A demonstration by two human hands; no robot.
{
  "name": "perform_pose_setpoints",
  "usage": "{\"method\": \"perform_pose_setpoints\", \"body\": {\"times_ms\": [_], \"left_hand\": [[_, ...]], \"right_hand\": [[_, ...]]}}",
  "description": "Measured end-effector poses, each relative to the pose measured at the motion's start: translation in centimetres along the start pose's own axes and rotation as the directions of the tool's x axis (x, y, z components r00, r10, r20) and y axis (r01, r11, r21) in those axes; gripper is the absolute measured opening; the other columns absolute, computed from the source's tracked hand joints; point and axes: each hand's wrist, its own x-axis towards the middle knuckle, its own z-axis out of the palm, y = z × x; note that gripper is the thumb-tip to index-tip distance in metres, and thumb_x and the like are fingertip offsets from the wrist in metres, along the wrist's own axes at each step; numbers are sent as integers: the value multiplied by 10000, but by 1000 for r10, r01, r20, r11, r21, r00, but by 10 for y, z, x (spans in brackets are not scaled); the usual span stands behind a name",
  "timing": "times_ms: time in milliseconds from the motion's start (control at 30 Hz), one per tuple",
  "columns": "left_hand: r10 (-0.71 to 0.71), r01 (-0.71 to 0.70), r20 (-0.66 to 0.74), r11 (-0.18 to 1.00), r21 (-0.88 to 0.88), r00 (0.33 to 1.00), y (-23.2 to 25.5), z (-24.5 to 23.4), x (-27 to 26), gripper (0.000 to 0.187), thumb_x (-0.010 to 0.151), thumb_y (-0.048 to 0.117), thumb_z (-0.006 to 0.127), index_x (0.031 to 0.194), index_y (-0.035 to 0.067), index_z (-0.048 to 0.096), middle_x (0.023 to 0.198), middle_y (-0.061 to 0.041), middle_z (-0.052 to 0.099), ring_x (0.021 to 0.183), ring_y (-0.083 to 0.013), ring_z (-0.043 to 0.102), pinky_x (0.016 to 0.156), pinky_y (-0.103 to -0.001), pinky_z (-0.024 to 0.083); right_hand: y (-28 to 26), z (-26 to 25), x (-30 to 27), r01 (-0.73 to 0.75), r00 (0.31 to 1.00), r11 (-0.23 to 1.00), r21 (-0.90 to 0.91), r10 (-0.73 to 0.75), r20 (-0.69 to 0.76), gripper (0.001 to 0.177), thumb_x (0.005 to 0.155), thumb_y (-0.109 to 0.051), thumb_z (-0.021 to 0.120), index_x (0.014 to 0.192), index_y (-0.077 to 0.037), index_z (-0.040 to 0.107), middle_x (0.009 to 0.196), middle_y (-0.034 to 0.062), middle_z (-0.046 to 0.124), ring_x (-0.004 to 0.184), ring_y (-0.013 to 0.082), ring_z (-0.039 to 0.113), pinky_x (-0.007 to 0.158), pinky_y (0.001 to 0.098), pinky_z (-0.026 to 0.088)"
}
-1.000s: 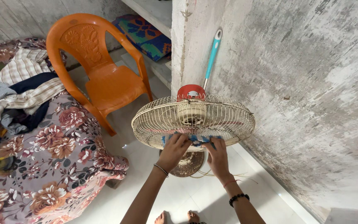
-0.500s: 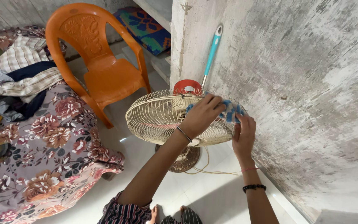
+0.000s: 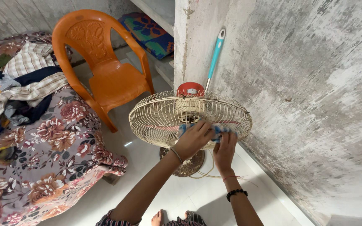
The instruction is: The person wipes the metal cage, blades, and base of a standing fan using a blue and white striped cloth. They clean the front and back of the fan cage and the circular base, moving around the fan to reach different sides.
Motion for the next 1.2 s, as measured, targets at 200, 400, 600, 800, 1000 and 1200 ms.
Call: {"method": "perform_pose_setpoints", "body": {"times_ms": [200, 400, 600, 800, 1000, 1200], "left_hand": [[31, -28, 135, 999, -24, 990, 3, 23, -23, 367, 835, 55, 697, 1200, 62, 666, 1236, -105, 600, 1234, -263, 561, 1096, -394, 502], [262, -262, 1, 963, 56, 965, 40, 40, 98, 331, 859, 83, 683, 1180, 1, 664, 1249, -114, 616, 1243, -246, 569, 1067, -340, 509], [276, -276, 51, 961, -18, 960, 34, 51, 114, 166, 841, 116, 677, 982, 32, 700, 1118, -54, 630, 1110, -219, 583, 992, -340, 501], [345, -341, 101, 939, -53, 933, 27, 64, 75, 186, 822, 114, 683, 988, 32, 702, 1114, -30, 630, 1118, -198, 585, 1015, -319, 506], [316, -320, 220, 947, -16, 923, 10, 66, 18, 137, 867, 114, 692, 980, 35, 698, 1191, -48, 631, 1169, -202, 583, 1040, -321, 512], [196, -240, 261, 960, 147, 945, -25, 67, -50, 277, 812, 82, 737, 1076, 14, 693, 1249, -93, 619, 1207, -242, 564, 1098, -357, 477]], "right_hand": [[5, -3, -27, -74, 997, 995, 74, 76, -27, 401, 769, 112, 564, 1153, -4, 581, 1206, 195, 514, 1159, 393, 533, 976, 487, 499], [70, -41, 5, -247, 912, 967, 68, 256, -320, 315, 892, 87, 535, 1191, -9, 567, 1175, 162, 507, 1120, 353, 527, 942, 474, 463], [113, -14, 6, -298, 925, 910, 287, 350, -147, 317, 961, 15, 497, 1277, 18, 521, 1197, 187, 515, 1115, 361, 501, 991, 475, 405], [85, 25, -17, -406, 871, 896, 177, 438, -222, 341, 926, -52, 597, 1226, 39, 461, 1196, 238, 458, 1137, 426, 436, 1008, 542, 357], [65, 48, -38, -422, 874, 896, 140, 443, -199, 427, 861, -11, 612, 1243, 45, 430, 1197, 247, 442, 1137, 454, 425, 986, 580, 348], [28, 99, -70, -467, 883, 857, 217, 465, 64, 342, 867, 74, 540, 1190, 9, 448, 1174, 210, 482, 1122, 388, 506, 973, 546, 426]]}}
